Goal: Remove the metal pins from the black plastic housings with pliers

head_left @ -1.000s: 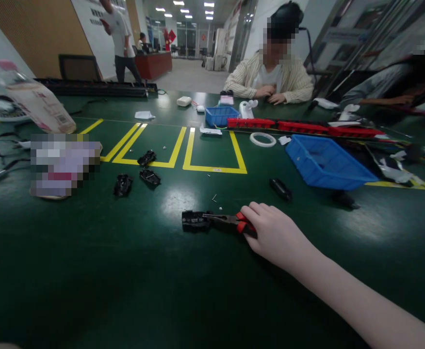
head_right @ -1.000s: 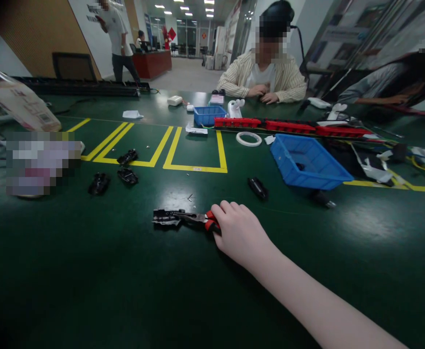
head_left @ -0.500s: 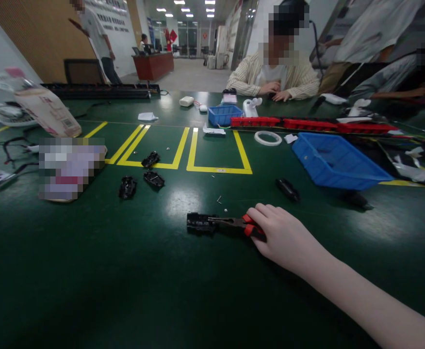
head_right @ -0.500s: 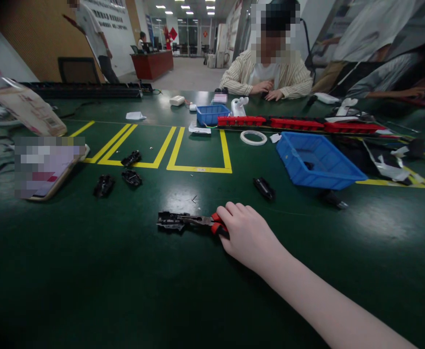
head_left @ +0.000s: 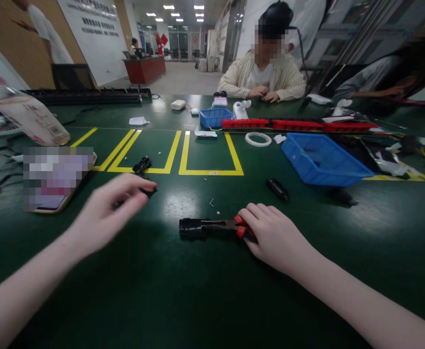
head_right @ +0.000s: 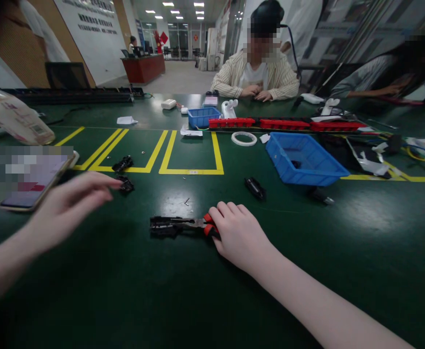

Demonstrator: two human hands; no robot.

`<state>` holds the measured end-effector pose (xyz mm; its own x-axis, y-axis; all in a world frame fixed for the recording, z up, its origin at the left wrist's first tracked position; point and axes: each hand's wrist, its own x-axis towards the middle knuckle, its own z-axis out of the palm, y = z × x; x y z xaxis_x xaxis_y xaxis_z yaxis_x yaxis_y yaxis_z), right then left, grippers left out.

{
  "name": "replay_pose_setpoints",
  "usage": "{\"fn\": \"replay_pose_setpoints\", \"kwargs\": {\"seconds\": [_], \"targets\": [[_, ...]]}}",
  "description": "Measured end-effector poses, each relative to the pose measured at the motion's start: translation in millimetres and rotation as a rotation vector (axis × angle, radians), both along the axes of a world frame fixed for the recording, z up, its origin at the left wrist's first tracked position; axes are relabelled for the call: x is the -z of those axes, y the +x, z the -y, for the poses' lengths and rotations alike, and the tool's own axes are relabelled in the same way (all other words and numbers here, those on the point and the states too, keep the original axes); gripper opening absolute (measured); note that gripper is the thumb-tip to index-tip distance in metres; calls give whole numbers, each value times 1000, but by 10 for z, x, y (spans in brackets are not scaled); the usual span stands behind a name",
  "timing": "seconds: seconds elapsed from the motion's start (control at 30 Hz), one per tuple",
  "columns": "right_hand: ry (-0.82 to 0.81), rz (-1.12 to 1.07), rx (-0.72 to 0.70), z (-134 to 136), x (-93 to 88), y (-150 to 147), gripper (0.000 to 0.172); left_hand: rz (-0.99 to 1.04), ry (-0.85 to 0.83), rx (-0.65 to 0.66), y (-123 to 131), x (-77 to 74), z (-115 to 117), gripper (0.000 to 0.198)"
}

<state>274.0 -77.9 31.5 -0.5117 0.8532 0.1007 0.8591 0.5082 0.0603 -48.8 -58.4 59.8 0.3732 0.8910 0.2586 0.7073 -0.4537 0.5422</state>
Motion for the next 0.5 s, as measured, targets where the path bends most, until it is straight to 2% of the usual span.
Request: {"fn": "replay_pose_setpoints", "kwargs": {"seconds": [0.1,0.17,0.23,0.33,0.43,0.5], "targets": [[1,-7,6,6,3,1,33,-241,-36,178,294,197,5,56],[-7,-24,10,0,20,18,34,-348,9,210,498,311,8,70],[-19,-67,1,-16,39,52,36,-371,14,222,641,368,-6,59],[-43,-206,-21,-53,52,120,39,-334,-46,288,722,337,-68,35],[-90,-392,-35,-106,47,181,30,-237,-179,366,720,254,-144,29],[-94,-487,-74,-148,53,216,33,-167,-258,397,715,224,-181,29]]}}
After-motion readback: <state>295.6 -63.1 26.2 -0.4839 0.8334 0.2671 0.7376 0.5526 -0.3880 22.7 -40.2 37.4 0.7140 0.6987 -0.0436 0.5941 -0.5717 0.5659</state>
